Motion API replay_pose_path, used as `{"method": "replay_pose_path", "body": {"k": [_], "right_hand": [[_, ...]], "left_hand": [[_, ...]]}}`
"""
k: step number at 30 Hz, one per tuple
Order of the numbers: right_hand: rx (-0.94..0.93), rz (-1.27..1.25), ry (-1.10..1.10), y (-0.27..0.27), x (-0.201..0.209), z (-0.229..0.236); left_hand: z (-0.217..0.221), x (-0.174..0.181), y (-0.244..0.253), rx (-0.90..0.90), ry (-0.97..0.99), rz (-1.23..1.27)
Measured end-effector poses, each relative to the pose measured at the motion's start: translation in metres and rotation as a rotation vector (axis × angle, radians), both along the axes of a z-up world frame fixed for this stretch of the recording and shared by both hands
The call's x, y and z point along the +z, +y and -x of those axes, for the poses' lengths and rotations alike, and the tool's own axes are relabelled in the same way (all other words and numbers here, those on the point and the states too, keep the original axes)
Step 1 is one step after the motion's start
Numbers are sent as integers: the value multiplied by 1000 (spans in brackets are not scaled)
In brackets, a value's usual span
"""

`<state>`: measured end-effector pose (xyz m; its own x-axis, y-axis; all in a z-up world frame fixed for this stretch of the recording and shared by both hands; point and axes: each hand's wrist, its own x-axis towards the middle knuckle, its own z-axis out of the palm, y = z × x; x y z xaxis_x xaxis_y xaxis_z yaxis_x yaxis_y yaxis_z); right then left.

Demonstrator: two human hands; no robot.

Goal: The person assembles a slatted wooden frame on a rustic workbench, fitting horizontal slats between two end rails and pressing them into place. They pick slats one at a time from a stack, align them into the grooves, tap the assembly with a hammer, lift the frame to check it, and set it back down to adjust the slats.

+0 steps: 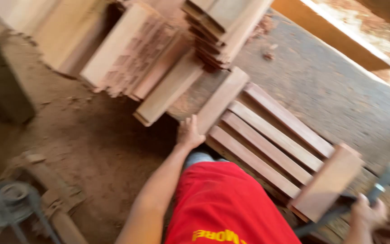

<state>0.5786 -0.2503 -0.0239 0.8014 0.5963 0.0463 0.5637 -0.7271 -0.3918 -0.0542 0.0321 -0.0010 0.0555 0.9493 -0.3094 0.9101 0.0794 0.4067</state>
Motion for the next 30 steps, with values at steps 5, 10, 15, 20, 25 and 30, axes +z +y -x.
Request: {"method": "replay_pose_path", "body": {"k": [5,10,15,20,25,30], "right_hand": [[-58,-51,2,1,-18,-31],[-444,-149,206,76,0,4],[-113,-83,95,121,9,14],[210,124,51,200,-9,7],[315,43,293,265,-42,44],[442,113,-110,262,-15,91]], "left_hand": [[-15,-1,-5,-37,-105,-108],[4,-3,-5,-30,49,280],[1,-6,-2,-58,101,337],[-5,3,-4,-18,114,285],[-3,-2,-3,2,38,308],[-2,9,-5,3,34,338]]}}
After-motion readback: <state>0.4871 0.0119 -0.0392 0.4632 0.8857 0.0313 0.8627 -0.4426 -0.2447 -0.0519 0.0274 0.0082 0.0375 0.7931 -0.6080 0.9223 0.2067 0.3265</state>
